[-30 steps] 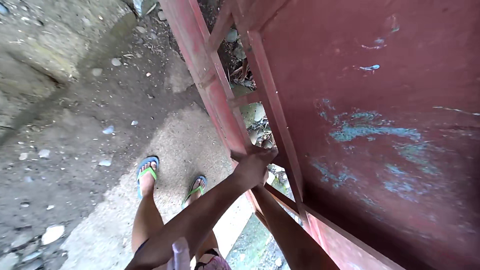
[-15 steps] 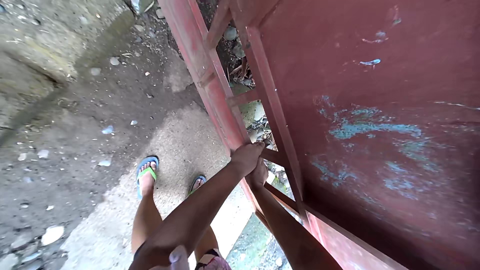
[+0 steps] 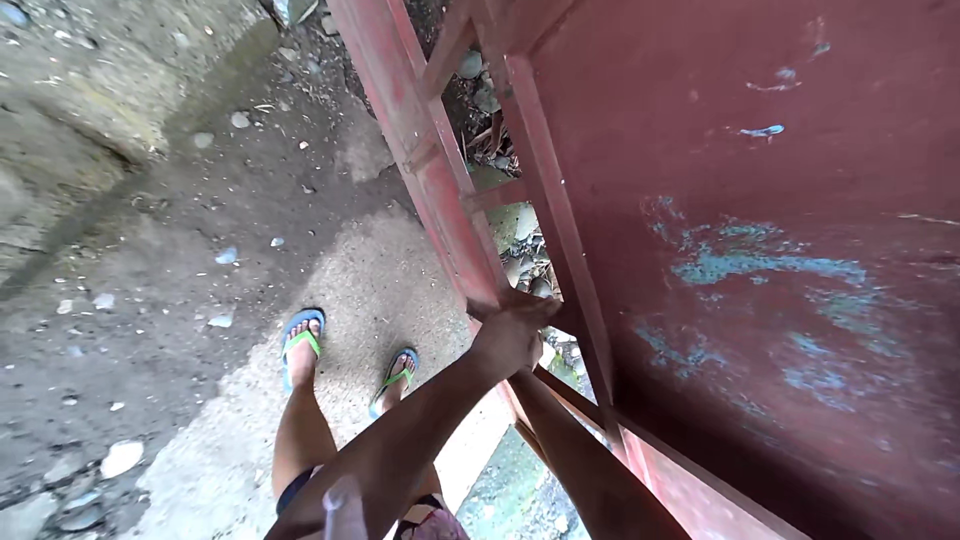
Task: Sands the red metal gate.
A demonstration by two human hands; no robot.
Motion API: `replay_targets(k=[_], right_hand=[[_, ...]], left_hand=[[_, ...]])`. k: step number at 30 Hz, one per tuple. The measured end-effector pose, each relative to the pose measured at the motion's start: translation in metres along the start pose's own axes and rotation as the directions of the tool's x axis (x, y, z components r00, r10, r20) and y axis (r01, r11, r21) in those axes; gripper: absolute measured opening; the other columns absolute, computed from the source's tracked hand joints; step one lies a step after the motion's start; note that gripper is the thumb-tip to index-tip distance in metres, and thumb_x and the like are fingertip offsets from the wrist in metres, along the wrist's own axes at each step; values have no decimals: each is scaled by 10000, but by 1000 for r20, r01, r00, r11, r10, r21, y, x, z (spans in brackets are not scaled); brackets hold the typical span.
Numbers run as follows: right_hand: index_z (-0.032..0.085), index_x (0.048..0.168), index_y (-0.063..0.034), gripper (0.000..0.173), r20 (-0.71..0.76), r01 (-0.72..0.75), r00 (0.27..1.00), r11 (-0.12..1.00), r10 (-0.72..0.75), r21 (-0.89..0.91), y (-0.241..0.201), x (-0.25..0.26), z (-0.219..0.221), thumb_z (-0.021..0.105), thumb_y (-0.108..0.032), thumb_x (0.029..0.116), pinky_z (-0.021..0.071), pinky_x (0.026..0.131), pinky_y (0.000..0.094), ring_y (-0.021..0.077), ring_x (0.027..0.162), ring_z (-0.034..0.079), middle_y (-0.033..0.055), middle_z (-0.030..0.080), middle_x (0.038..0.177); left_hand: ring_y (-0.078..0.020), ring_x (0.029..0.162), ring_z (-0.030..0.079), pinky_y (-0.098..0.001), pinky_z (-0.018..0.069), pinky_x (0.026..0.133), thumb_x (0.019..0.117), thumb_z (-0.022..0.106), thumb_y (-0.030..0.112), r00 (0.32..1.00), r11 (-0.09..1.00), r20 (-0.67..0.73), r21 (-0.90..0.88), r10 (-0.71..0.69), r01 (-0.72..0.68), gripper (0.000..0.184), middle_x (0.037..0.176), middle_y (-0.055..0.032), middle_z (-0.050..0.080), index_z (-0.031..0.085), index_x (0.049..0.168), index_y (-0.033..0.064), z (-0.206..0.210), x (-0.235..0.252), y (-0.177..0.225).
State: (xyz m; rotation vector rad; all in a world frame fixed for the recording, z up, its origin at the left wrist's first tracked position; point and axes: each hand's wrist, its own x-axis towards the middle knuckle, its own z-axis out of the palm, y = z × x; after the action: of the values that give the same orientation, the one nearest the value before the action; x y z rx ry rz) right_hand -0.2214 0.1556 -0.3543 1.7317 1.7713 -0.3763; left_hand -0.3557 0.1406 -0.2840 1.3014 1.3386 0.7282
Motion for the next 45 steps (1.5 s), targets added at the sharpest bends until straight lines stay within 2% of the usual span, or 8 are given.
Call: replay_targets(k=[2, 6, 8, 10, 17, 32, 38, 45], right_hand=[[630, 1291, 35, 449, -233, 77, 971, 991, -50, 107, 9, 8, 18, 597, -287, 980, 484, 1003, 560, 373, 1187, 652, 227, 675, 1266], [560, 1384, 46, 470, -62, -10, 998, 1000, 11, 23, 7, 12, 5, 502, -263, 1035, 405, 1119, 481, 312, 1325, 567, 202, 601, 1406], [724, 1097, 50, 397, -520, 43, 853, 999, -46, -18, 20, 32, 64, 484, -246, 988, 512, 970, 487, 322, 1057, 710, 206, 739, 1092], [609, 1322, 52, 465, -235, 33, 972, 997, -17, 68, 17, 24, 35, 527, -282, 1009, 442, 1081, 504, 332, 1255, 622, 217, 655, 1319], [597, 1338, 57, 452, -77, -15, 997, 999, 19, 50, 8, 19, 11, 565, -239, 998, 404, 1122, 466, 308, 1307, 584, 204, 629, 1366], [606, 1304, 40, 480, -235, 80, 971, 987, -47, 137, 10, 9, 13, 654, -256, 930, 480, 1013, 539, 360, 1187, 650, 215, 670, 1268], [582, 1309, 75, 506, -212, 99, 975, 987, -71, 123, 13, 11, 14, 630, -270, 943, 479, 1004, 555, 391, 1177, 646, 252, 652, 1269], [548, 1403, 79, 529, -432, 460, 875, 657, -220, 598, 23, -39, 35, 502, -223, 970, 322, 1155, 606, 422, 1420, 436, 288, 485, 1496]], left_hand=[[-380, 1287, 602, -549, 448, 1092, 1032, 466, 14, 984, 989, 116, 80, -135, 126, 528, 1423, -195, 604, 448, 1552, 102, 2, 22, -24], [-377, 1277, 610, -536, 455, 1085, 1030, 458, 17, 987, 995, 142, 73, -78, 68, 499, 1398, -201, 621, 486, 1525, 79, -13, 11, 2], [-362, 1242, 641, -507, 471, 1069, 998, 483, -8, 999, 999, 36, -7, 32, -32, 470, 1363, -197, 652, 564, 1458, 42, -14, -2, 11], [-368, 1266, 624, -518, 453, 1095, 1008, 476, -10, 998, 1000, 57, -3, -15, 15, 494, 1375, -201, 642, 529, 1493, 66, -8, 9, -10], [-362, 1228, 644, -514, 464, 1073, 977, 509, -25, 992, 995, 89, 14, 92, -94, 410, 1300, -212, 679, 639, 1363, 18, -19, 16, 4], [-368, 1278, 601, -546, 444, 1084, 1025, 475, 13, 966, 979, 220, 178, -136, 97, 499, 1368, -196, 634, 498, 1515, 103, -8, 42, -37], [-178, 982, 709, -359, 560, 927, 995, 563, 61, 971, 891, -173, -449, -164, 71, 275, 1082, -158, 739, 697, 1217, -33, -1, -36, -78], [-186, 1035, 693, -360, 582, 892, 889, 522, -95, 898, 588, -87, -782, -432, 207, 615, 1256, -181, 637, 347, 1475, -32, 4, -79, -86]])
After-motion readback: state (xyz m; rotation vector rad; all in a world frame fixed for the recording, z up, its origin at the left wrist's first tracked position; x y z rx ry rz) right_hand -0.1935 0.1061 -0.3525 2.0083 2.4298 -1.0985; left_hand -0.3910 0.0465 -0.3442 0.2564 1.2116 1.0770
